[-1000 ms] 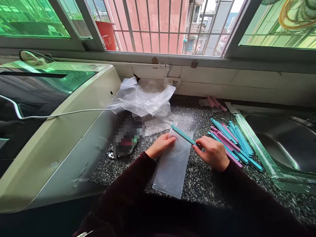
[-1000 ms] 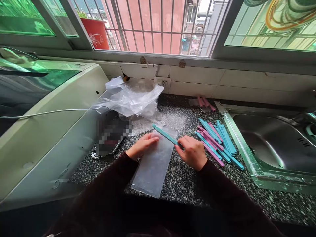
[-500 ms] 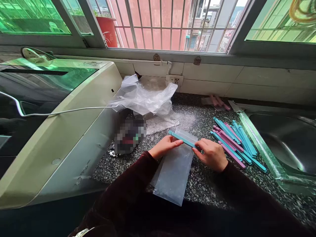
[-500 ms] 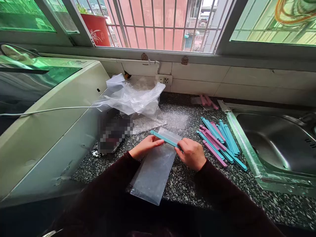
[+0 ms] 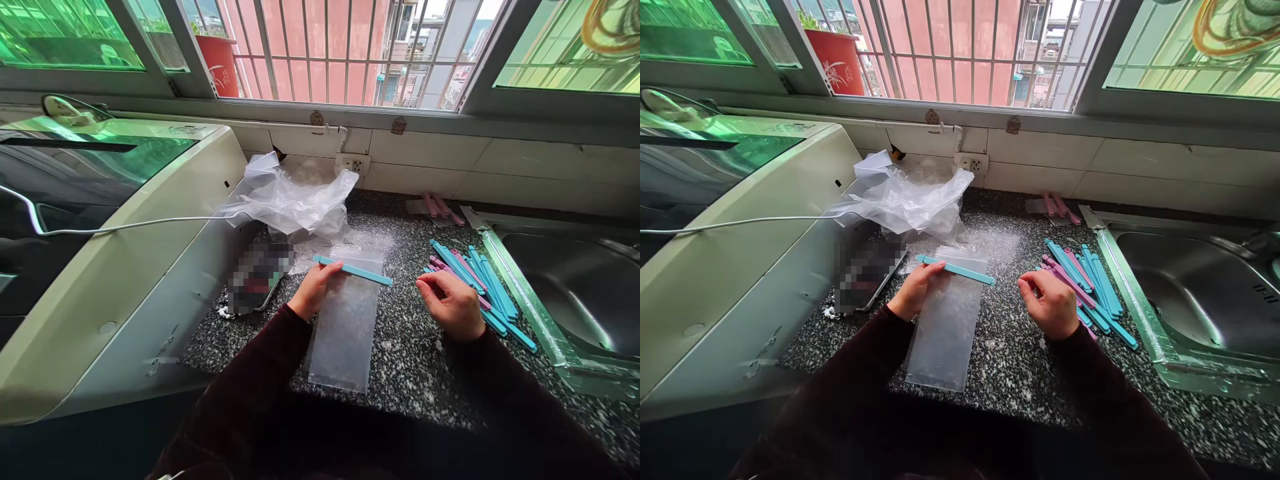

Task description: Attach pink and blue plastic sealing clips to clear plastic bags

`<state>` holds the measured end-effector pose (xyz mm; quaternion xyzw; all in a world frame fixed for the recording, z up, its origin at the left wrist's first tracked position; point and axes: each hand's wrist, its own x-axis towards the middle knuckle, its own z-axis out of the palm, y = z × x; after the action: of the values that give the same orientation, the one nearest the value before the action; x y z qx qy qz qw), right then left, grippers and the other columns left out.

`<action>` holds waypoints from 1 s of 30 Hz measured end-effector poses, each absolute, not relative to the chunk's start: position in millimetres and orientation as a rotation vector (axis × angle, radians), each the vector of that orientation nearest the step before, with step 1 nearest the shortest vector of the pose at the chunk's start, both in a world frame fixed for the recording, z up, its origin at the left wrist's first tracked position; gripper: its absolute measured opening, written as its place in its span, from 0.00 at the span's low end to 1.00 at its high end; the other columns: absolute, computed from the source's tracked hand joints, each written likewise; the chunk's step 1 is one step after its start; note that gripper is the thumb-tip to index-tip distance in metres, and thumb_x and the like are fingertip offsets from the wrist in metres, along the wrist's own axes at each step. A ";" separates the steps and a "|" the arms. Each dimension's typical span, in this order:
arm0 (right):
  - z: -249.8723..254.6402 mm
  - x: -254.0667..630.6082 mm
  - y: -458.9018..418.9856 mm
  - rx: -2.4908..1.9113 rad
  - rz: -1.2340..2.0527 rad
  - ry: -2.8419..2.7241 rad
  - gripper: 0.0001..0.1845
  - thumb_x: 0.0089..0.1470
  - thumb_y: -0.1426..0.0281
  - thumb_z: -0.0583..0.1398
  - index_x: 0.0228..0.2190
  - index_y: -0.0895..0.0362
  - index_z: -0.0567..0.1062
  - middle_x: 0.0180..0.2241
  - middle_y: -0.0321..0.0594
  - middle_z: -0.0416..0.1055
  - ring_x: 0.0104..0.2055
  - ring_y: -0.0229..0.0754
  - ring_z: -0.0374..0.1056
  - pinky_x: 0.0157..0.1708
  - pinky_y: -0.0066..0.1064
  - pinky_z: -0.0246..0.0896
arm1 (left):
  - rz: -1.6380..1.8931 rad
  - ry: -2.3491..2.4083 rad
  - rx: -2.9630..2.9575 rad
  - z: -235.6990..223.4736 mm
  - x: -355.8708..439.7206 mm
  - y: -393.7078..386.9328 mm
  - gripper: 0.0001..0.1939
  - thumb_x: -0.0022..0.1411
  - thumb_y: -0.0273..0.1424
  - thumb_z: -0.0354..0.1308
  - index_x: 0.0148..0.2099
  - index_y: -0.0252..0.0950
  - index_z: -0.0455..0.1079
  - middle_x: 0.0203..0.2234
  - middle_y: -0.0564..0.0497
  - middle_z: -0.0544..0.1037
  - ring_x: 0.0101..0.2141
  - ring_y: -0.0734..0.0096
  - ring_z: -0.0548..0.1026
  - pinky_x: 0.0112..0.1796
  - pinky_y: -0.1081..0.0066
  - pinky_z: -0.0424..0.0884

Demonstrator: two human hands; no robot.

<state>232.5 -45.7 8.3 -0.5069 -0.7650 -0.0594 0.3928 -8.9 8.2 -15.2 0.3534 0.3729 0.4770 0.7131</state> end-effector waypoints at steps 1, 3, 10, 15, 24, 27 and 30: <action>8.3 233.8 -44.9 -1.287 -0.145 -1.940 0.06 0.53 0.69 0.56 0.27 0.58 0.71 0.22 0.37 0.70 0.24 0.35 0.65 0.24 0.26 0.59 | 1.064 0.817 0.767 -14.6 -9.4 8.2 0.12 0.46 0.36 0.62 0.27 0.31 0.69 0.18 0.55 0.68 0.19 0.81 0.62 0.22 0.77 0.56; 7.5 234.4 -43.9 -1.279 -0.143 -1.943 0.07 0.53 0.70 0.56 0.26 0.58 0.71 0.22 0.37 0.70 0.23 0.35 0.65 0.24 0.26 0.59 | 1.074 0.804 0.756 -13.0 -8.8 7.5 0.11 0.46 0.34 0.61 0.26 0.31 0.69 0.18 0.55 0.68 0.19 0.81 0.62 0.23 0.77 0.57; 3.4 232.7 -43.2 -1.233 -0.141 -1.966 0.07 0.53 0.71 0.56 0.25 0.57 0.71 0.22 0.37 0.70 0.24 0.36 0.65 0.24 0.26 0.59 | 1.019 0.860 0.789 -9.5 -6.9 5.9 0.13 0.45 0.36 0.62 0.27 0.29 0.69 0.18 0.53 0.69 0.20 0.79 0.65 0.22 0.76 0.58; 1.5 230.0 -43.5 -1.205 -0.085 -1.961 0.07 0.54 0.71 0.55 0.27 0.58 0.72 0.23 0.38 0.70 0.25 0.36 0.65 0.25 0.27 0.60 | 1.014 0.833 0.819 -13.9 -5.3 5.3 0.13 0.46 0.37 0.62 0.29 0.30 0.71 0.21 0.52 0.72 0.23 0.76 0.68 0.27 0.75 0.62; -2.6 208.5 -53.1 -1.202 -0.205 -2.182 0.13 0.51 0.61 0.59 0.33 0.58 0.74 0.26 0.39 0.69 0.26 0.35 0.65 0.24 0.25 0.56 | 0.910 0.824 0.951 -19.4 4.3 -1.5 0.16 0.46 0.40 0.63 0.29 0.30 0.72 0.23 0.50 0.74 0.26 0.74 0.69 0.31 0.73 0.62; -4.7 207.9 -52.8 -1.223 -0.181 -2.196 0.10 0.53 0.65 0.57 0.28 0.58 0.73 0.25 0.38 0.68 0.26 0.35 0.65 0.25 0.24 0.56 | 0.842 0.802 1.020 -17.8 3.3 -2.3 0.18 0.44 0.40 0.64 0.32 0.29 0.73 0.26 0.48 0.76 0.28 0.72 0.69 0.32 0.73 0.62; -5.7 209.8 -51.8 -1.236 -0.159 -2.161 0.09 0.53 0.67 0.57 0.27 0.58 0.73 0.25 0.38 0.69 0.27 0.35 0.65 0.25 0.24 0.56 | 0.739 0.800 1.070 -15.1 -0.5 -1.8 0.19 0.41 0.38 0.66 0.34 0.29 0.73 0.27 0.48 0.76 0.27 0.72 0.69 0.30 0.73 0.62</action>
<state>209.8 -51.8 -5.7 -0.4699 -0.8214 -0.0604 0.3177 -0.5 -1.8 -15.1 0.4844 0.3622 0.3345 0.7227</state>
